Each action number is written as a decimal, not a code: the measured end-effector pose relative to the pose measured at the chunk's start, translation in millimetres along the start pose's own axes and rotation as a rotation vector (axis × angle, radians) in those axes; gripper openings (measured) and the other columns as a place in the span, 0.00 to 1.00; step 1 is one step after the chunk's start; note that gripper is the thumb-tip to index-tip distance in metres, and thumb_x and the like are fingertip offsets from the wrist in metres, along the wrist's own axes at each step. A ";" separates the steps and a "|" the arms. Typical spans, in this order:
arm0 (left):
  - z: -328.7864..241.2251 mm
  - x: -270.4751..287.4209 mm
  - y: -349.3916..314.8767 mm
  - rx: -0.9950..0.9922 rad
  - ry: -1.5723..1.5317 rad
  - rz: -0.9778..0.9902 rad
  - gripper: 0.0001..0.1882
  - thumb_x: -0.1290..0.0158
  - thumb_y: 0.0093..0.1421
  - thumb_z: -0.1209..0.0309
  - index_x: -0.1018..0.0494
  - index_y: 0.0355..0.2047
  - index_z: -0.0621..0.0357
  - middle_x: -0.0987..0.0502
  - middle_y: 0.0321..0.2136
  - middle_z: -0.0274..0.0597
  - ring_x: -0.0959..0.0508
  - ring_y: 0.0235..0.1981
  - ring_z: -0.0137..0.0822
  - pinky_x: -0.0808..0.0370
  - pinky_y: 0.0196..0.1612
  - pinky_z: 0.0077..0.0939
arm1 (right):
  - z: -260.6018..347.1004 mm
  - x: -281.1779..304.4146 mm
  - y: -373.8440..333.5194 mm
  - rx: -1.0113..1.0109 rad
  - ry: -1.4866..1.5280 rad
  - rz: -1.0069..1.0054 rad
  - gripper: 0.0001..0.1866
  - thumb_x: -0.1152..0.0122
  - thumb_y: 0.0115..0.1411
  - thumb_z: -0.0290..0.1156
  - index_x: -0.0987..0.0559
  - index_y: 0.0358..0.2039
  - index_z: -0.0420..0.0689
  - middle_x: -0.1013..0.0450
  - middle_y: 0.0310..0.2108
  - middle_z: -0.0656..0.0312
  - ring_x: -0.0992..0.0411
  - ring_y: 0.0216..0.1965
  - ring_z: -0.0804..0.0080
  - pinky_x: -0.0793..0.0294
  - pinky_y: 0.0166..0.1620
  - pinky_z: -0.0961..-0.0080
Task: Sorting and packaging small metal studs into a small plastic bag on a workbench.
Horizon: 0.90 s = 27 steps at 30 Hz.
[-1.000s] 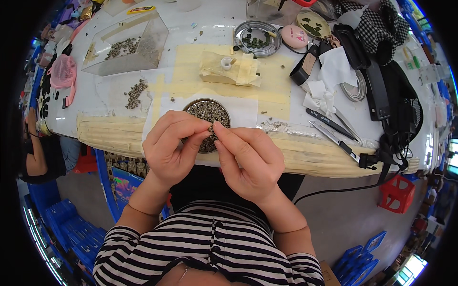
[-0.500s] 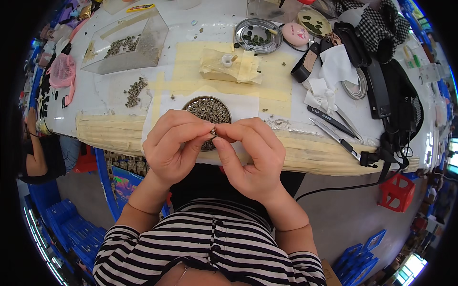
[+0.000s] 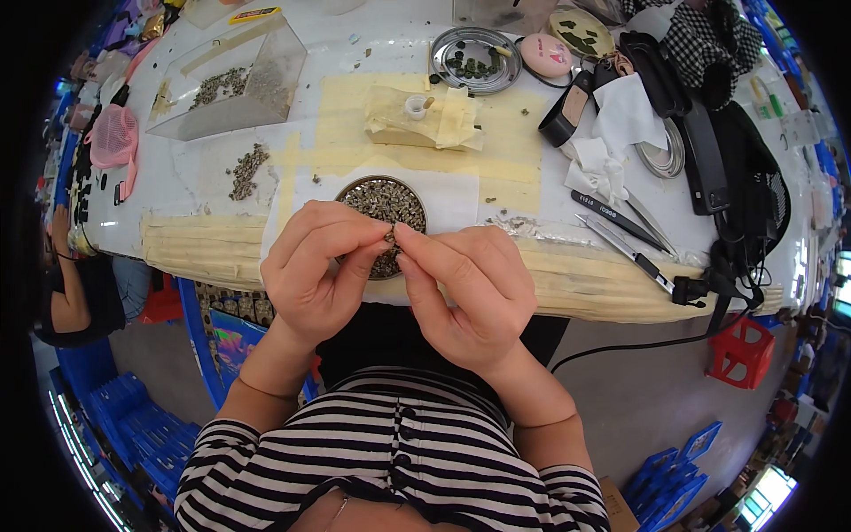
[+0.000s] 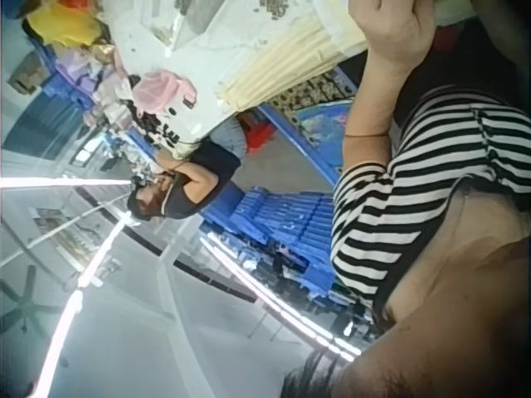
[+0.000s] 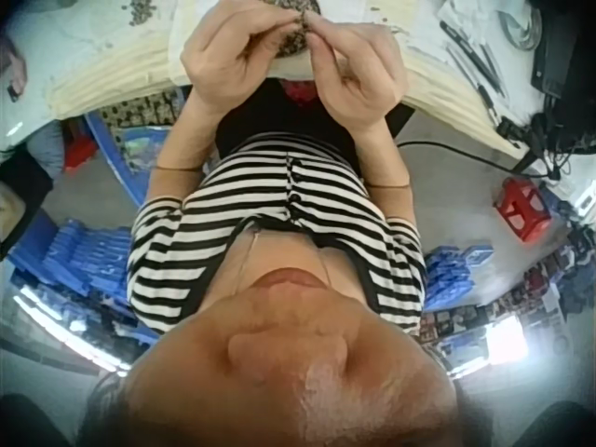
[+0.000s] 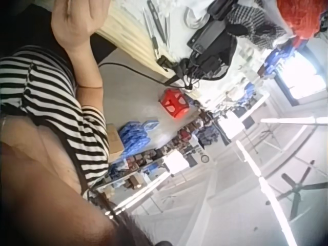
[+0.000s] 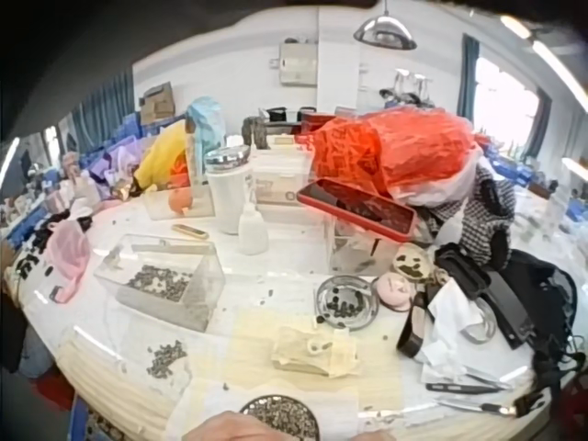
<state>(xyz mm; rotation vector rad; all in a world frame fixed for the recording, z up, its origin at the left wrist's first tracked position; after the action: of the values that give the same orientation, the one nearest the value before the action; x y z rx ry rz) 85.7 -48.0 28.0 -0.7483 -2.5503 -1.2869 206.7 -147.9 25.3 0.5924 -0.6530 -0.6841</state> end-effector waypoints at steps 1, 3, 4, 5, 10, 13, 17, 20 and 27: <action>-0.2 0.3 0.2 0.004 0.000 0.000 0.11 0.34 0.48 0.82 0.21 0.33 0.64 0.22 0.27 0.43 0.22 0.27 0.40 0.24 0.30 0.28 | -0.1 -0.5 0.2 -0.002 0.002 0.000 0.17 0.30 0.45 0.15 0.15 0.38 0.39 0.24 0.26 0.62 0.30 0.25 0.69 0.32 0.29 0.77; -0.6 0.9 0.2 0.012 0.001 0.000 0.11 0.34 0.48 0.82 0.21 0.33 0.64 0.22 0.27 0.43 0.22 0.27 0.40 0.24 0.29 0.28 | 0.1 -1.1 0.3 -0.008 0.004 0.002 0.17 0.30 0.45 0.15 0.15 0.38 0.39 0.24 0.25 0.62 0.30 0.25 0.69 0.32 0.28 0.77; -0.6 0.7 0.2 0.008 0.001 -0.001 0.11 0.34 0.48 0.82 0.21 0.33 0.64 0.22 0.27 0.43 0.22 0.27 0.40 0.24 0.30 0.28 | 0.3 -0.9 0.3 -0.012 0.003 0.002 0.17 0.30 0.45 0.15 0.15 0.38 0.39 0.24 0.25 0.62 0.30 0.25 0.69 0.32 0.28 0.77; -0.4 0.6 0.1 0.004 0.001 -0.001 0.11 0.34 0.48 0.82 0.21 0.33 0.64 0.22 0.27 0.43 0.22 0.27 0.40 0.24 0.30 0.28 | 0.3 -0.9 0.1 -0.016 0.003 0.003 0.16 0.30 0.45 0.15 0.15 0.38 0.39 0.24 0.25 0.62 0.30 0.25 0.69 0.32 0.28 0.77; -1.0 -0.4 1.6 0.006 0.001 0.016 0.11 0.35 0.48 0.82 0.21 0.33 0.64 0.21 0.27 0.43 0.22 0.28 0.39 0.25 0.30 0.27 | -1.0 3.2 -0.2 -0.017 0.022 -0.004 0.16 0.30 0.46 0.15 0.16 0.39 0.38 0.24 0.27 0.61 0.29 0.26 0.70 0.31 0.29 0.77; -0.9 0.5 1.5 0.028 0.021 0.036 0.10 0.35 0.48 0.83 0.21 0.33 0.65 0.21 0.27 0.43 0.22 0.28 0.38 0.25 0.30 0.26 | -4.5 18.6 -0.2 -0.116 0.047 -0.063 0.15 0.32 0.48 0.15 0.16 0.39 0.38 0.23 0.28 0.60 0.28 0.27 0.71 0.30 0.31 0.78; -0.4 5.9 -2.1 0.060 0.116 0.061 0.10 0.36 0.49 0.85 0.21 0.32 0.65 0.22 0.27 0.43 0.23 0.27 0.38 0.26 0.30 0.26 | -18.6 56.0 -3.8 -0.259 -0.027 -0.218 0.12 0.33 0.51 0.15 0.16 0.37 0.37 0.23 0.29 0.60 0.28 0.30 0.72 0.29 0.35 0.78; -0.9 8.4 -0.9 0.043 0.202 0.079 0.10 0.35 0.48 0.85 0.21 0.32 0.65 0.22 0.27 0.43 0.23 0.27 0.38 0.26 0.30 0.27 | -29.1 75.6 -6.2 -0.295 -0.214 -0.225 0.09 0.32 0.51 0.17 0.16 0.34 0.38 0.24 0.28 0.61 0.29 0.31 0.70 0.30 0.37 0.77; -1.1 9.3 1.3 0.043 0.297 0.103 0.10 0.36 0.49 0.85 0.21 0.33 0.65 0.23 0.27 0.44 0.24 0.27 0.39 0.27 0.30 0.28 | -28.4 72.1 -8.6 -0.178 -0.385 -0.006 0.08 0.30 0.47 0.19 0.17 0.30 0.41 0.26 0.26 0.63 0.32 0.31 0.66 0.32 0.35 0.73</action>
<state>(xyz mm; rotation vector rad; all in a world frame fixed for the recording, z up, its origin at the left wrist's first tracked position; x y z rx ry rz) 78.3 -44.9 33.2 -0.6184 -2.2663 -1.2067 266.7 -197.8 25.8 0.2979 -0.9362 -0.8622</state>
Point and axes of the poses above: each hand's wrist, its own y-axis towards the middle knuckle, its own x-axis out of the back of the hand, z = x × y, the point moved 4 cm from there along y, towards the middle knuckle
